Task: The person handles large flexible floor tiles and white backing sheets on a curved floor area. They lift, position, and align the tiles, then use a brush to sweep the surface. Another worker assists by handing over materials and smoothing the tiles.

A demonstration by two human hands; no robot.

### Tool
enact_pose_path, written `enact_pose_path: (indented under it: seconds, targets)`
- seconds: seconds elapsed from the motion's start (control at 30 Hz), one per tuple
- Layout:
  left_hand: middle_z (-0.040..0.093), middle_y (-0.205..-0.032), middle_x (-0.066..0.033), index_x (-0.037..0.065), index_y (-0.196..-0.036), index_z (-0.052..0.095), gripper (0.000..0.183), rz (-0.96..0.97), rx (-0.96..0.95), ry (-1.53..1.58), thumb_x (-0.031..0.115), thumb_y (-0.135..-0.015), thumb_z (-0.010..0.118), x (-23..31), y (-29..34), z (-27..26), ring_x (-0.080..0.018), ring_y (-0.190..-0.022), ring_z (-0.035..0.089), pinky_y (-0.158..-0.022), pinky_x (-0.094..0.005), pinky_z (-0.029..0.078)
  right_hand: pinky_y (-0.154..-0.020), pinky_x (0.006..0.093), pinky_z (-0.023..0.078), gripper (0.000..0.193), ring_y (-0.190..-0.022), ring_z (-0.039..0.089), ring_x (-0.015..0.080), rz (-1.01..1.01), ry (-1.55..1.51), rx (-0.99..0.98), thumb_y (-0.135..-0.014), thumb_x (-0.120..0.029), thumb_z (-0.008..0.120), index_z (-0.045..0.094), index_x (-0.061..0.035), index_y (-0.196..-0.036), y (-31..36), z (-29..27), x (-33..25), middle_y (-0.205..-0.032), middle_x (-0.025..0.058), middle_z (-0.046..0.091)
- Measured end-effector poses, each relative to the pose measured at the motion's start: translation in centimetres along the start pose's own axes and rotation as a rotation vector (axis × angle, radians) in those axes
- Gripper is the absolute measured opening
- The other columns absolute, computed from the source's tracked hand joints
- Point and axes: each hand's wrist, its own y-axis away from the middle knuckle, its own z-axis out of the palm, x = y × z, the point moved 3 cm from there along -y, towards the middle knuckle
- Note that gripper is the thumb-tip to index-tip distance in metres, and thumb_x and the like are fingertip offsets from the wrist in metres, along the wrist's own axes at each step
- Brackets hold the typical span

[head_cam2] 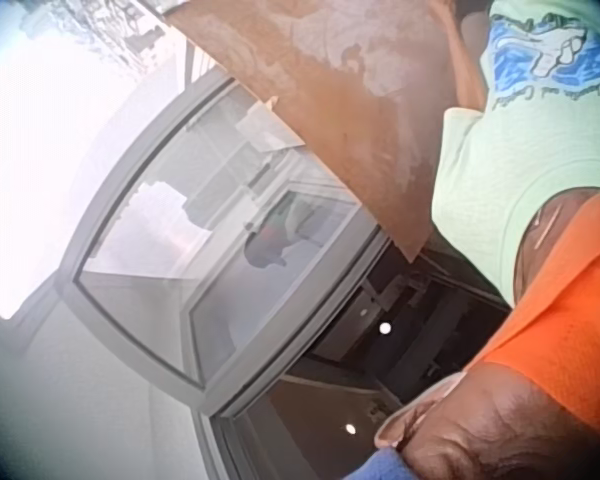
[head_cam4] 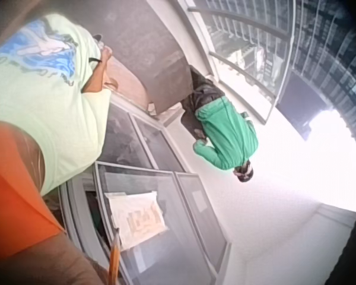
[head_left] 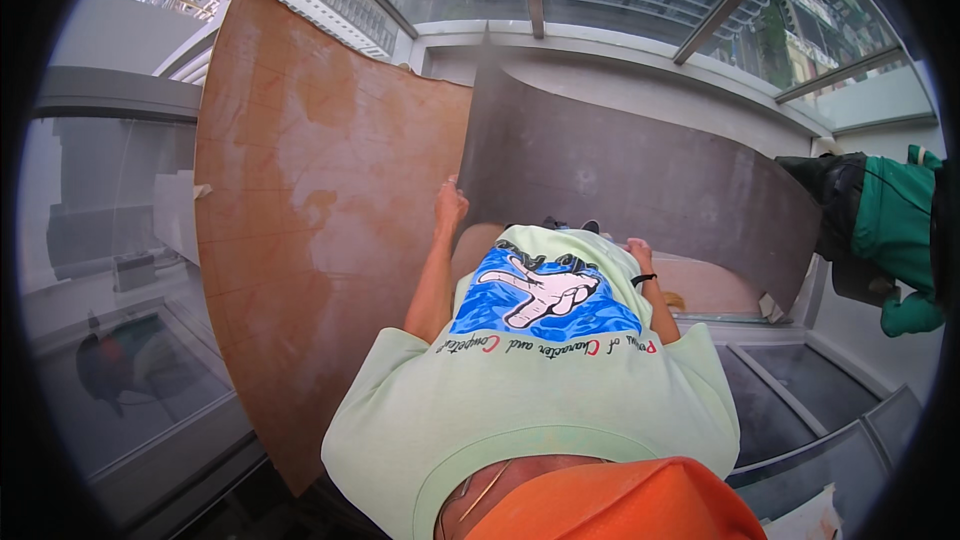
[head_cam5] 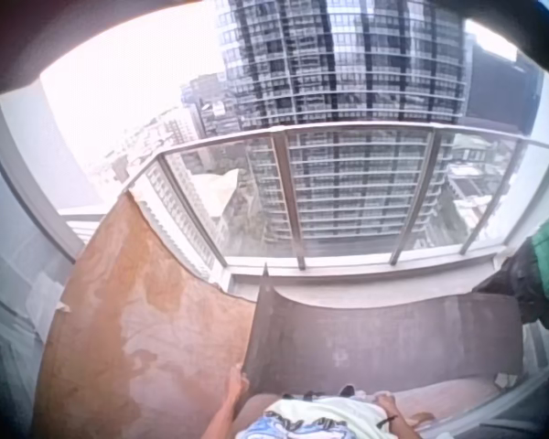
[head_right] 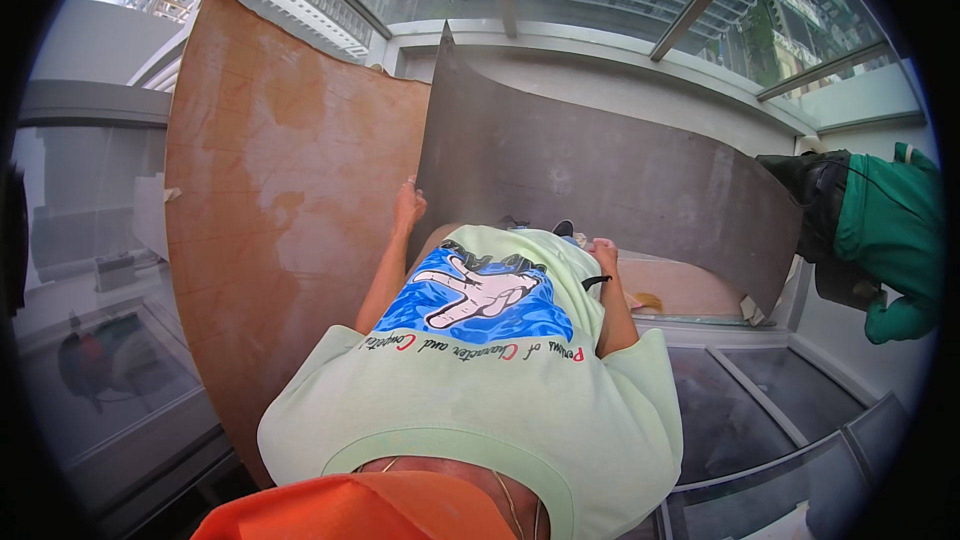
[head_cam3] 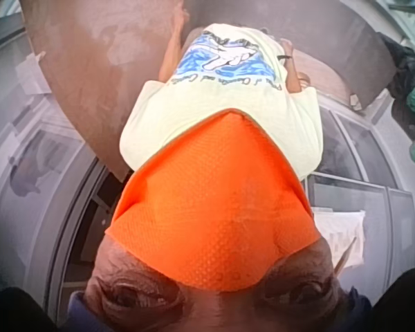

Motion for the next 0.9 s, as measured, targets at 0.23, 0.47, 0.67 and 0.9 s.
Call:
enact_pose_path:
  seconds: [0.23, 0.47, 0.67, 0.9]
  targets:
    - [0.061, -0.096, -0.0212, 0.005, -0.116, 0.055, 0.041, 0.019, 0.04, -0.007, -0.002, -0.077, 0.044, -0.33, -0.04, 0.22, -0.0364, -0.09, 0.059, -0.079, -0.0442, 0.047, -0.06, 0.0321, 0.053, 0.027, -0.066, 0.063, 0.0202, 0.004, 0.008, 0.001, -0.083, -0.018, 0.059, 0.058, 0.0009, -0.102, -0.27, -0.08, -0.27, -0.08, 0.0126, 0.064]
    - [0.06, -0.096, -0.0228, 0.005, -0.116, 0.055, 0.041, 0.019, 0.012, 0.016, -0.002, -0.077, 0.045, 0.33, -0.05, -0.15, -0.0379, -0.091, 0.059, -0.079, -0.0453, 0.046, -0.062, 0.0315, 0.052, 0.027, -0.069, 0.063, 0.0195, 0.029, 0.004, -0.01, -0.084, -0.019, 0.059, 0.058, 0.0006, -0.103, -0.29, -0.13, -0.28, -0.082, 0.0121, 0.065]
    - [0.06, -0.098, -0.0233, 0.004, -0.117, 0.054, 0.041, 0.03, 0.006, -0.004, -0.001, -0.077, 0.044, 0.28, -0.28, -0.22, -0.0385, -0.091, 0.058, -0.079, -0.0455, 0.046, -0.066, 0.0313, 0.052, 0.028, -0.073, 0.063, 0.0182, 0.059, 0.015, -0.008, -0.084, -0.021, 0.061, 0.06, -0.0009, -0.103, 0.0, 0.11, -0.43, -0.086, 0.0115, 0.066]
    - [0.06, -0.098, -0.0241, 0.003, -0.116, 0.054, 0.039, 0.027, 0.004, 0.026, -0.001, -0.078, 0.044, -0.1, -0.51, -0.1, -0.0396, -0.092, 0.058, -0.08, -0.0455, 0.046, -0.064, 0.0321, 0.052, 0.027, -0.071, 0.063, 0.0194, 0.052, 0.022, -0.011, -0.085, -0.02, 0.059, 0.059, -0.001, -0.103, -0.07, 0.25, -0.89, -0.084, 0.0122, 0.066]
